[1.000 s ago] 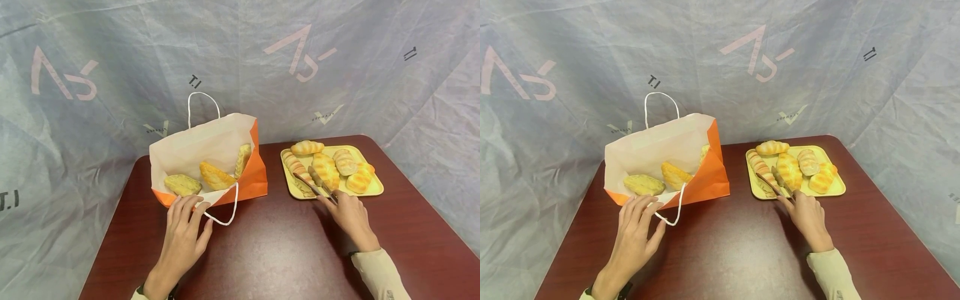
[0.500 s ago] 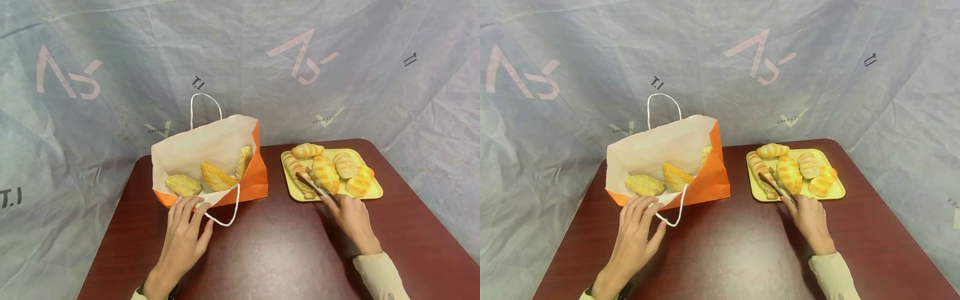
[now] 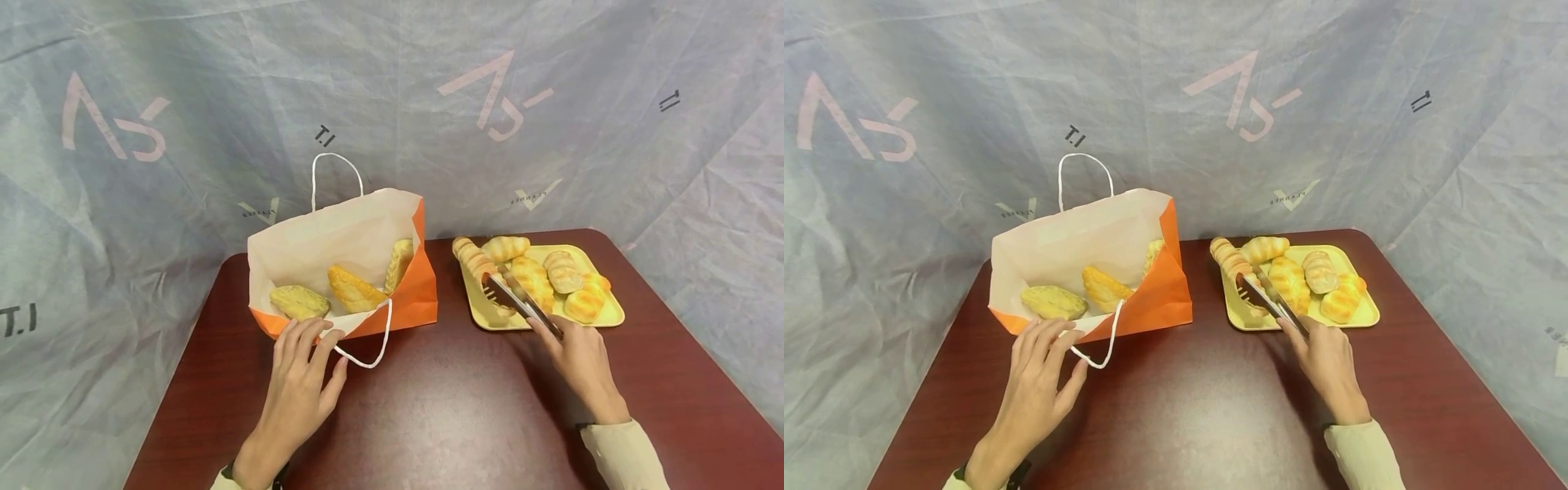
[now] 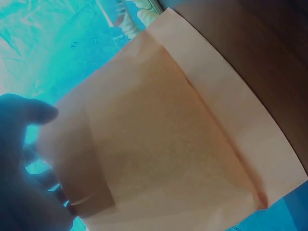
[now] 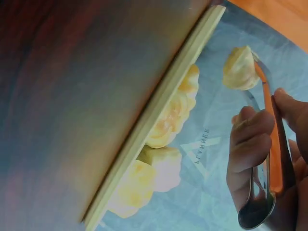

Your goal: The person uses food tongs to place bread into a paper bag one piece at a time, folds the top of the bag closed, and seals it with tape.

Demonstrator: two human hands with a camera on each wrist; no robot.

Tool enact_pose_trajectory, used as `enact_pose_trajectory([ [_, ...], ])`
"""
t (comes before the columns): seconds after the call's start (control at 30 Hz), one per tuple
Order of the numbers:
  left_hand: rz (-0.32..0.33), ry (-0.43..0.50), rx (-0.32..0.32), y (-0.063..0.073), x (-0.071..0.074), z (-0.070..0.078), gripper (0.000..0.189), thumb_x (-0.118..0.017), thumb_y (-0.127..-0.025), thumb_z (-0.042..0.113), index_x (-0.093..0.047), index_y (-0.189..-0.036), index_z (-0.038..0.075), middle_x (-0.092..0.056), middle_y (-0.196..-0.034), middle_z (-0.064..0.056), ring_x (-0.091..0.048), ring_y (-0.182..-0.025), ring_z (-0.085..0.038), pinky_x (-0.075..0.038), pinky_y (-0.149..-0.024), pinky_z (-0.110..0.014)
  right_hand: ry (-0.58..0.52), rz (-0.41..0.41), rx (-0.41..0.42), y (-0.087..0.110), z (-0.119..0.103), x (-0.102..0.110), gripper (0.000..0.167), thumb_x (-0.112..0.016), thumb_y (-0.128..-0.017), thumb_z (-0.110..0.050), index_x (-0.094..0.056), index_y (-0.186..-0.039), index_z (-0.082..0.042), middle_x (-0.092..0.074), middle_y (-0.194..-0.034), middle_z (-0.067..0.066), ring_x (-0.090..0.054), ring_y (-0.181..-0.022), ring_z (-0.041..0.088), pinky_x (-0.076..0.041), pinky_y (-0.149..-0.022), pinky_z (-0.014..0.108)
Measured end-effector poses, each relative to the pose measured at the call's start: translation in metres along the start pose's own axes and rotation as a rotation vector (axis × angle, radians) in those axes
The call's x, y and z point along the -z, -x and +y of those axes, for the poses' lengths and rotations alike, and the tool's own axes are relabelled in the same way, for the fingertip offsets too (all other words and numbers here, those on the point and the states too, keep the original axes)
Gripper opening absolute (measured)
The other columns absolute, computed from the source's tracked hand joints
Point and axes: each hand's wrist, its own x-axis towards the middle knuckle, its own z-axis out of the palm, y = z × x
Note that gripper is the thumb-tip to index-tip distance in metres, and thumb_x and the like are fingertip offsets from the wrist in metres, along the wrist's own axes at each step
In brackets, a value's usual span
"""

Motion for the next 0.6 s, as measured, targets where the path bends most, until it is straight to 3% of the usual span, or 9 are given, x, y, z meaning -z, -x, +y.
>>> enact_pose_trajectory([
  [0.6, 0.008, -0.004, -0.013, -0.001, 0.000, -0.001, 0.033, -0.049, -0.101, 0.030, -0.063, -0.116, 0.004, -0.059, -0.119, -0.018, -0.051, -0.117, -0.040, -0.029, -0.107, -0.060, -0.051, 0.145, 0.086, 0.000, -0.010, 0.012, 0.016, -0.080, -0.085, -0.019, -0.070, -0.086, -0.006, -0.045, -0.051, -0.007, -0.035, -0.043, 0.008, -0.031, -0.045, 0.023],
])
